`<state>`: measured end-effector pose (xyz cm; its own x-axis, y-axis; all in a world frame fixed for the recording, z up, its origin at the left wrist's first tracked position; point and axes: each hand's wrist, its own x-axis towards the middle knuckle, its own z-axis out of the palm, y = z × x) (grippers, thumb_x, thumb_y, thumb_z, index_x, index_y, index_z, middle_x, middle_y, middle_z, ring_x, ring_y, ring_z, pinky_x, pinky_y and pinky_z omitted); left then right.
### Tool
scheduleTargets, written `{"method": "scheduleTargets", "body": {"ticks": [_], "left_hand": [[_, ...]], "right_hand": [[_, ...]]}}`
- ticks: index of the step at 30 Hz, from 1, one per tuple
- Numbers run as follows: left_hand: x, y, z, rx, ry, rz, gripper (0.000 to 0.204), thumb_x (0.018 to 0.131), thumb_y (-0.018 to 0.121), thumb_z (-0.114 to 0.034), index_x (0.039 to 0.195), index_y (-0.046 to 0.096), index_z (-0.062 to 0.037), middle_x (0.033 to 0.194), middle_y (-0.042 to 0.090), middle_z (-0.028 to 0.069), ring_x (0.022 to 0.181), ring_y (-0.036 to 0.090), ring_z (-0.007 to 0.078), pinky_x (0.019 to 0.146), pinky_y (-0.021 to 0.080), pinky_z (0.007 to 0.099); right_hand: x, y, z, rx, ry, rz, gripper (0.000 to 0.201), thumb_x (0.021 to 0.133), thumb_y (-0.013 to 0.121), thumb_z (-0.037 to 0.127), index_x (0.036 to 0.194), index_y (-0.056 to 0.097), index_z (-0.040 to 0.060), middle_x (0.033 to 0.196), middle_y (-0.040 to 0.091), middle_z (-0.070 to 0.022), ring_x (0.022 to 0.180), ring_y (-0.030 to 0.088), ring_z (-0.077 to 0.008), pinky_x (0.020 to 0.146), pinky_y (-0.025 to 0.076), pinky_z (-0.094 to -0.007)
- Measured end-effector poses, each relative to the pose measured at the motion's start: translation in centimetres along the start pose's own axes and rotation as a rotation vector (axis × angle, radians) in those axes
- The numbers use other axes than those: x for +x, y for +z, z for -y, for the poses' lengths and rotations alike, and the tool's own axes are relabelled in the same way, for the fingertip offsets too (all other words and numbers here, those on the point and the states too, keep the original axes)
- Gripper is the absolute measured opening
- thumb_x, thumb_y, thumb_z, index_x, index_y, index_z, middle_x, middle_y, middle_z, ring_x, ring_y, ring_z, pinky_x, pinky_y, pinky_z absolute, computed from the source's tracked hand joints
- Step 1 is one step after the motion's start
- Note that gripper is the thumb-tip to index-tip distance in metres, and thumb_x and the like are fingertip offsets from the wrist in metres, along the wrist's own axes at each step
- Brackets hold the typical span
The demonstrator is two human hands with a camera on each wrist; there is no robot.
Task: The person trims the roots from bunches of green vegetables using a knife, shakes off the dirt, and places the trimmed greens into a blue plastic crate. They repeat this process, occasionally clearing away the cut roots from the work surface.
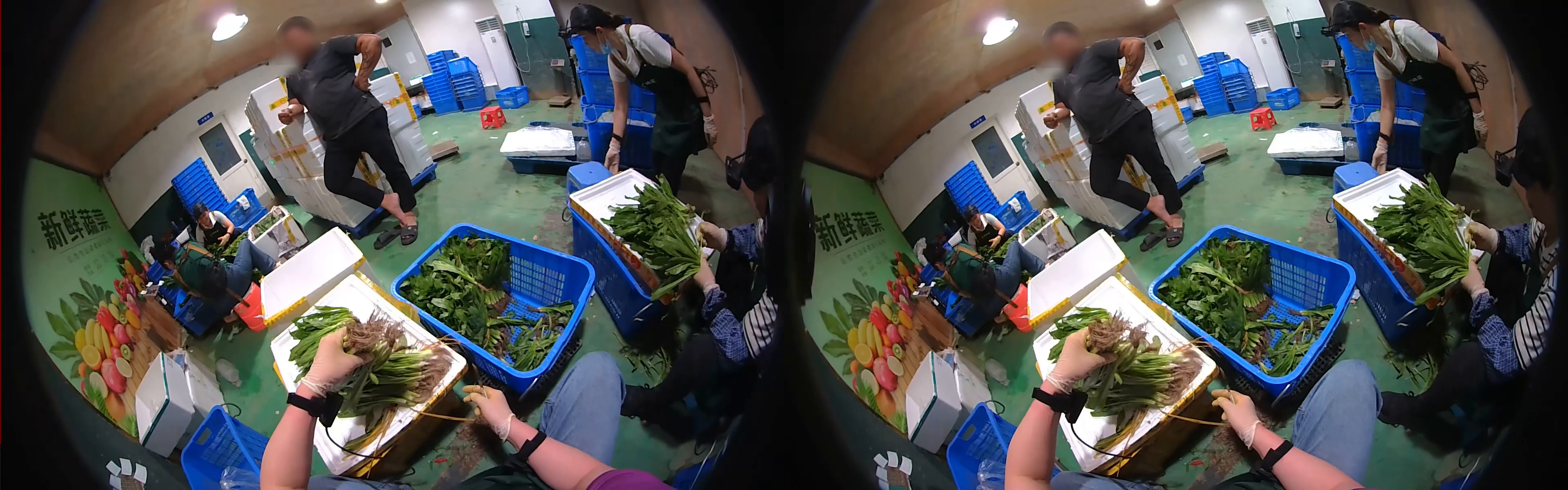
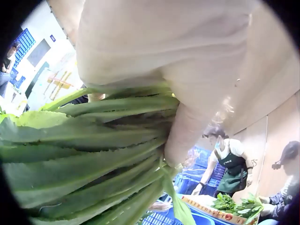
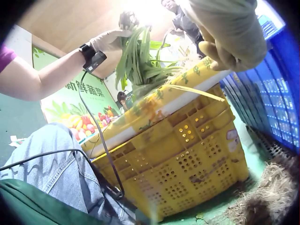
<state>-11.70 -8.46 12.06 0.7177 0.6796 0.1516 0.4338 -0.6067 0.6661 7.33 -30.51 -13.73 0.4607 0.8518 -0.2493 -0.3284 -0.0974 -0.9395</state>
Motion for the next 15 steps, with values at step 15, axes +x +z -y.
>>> {"method": "scheduleTargets", "body": {"ticks": [15], "left_hand": [[-2.2,-8.3,-1.0,-0.475,0.112,-0.411,0.039,0.080,0.077,0.005,0.117,0.065,0.0001,0.109,0.072,0.0044,0.095,0.066,0.0124,0.088,0.054,0.0300]], "right_hand": [[-1.4,0.9,4.7,0.207,-0.014,0.030,0.032,0.099,0.060,0.019,0.125,0.065,0.0002,0.094,0.070,-0.0037,0.059,0.050,-0.0024,0.050,0.035,-0.0163]]}}
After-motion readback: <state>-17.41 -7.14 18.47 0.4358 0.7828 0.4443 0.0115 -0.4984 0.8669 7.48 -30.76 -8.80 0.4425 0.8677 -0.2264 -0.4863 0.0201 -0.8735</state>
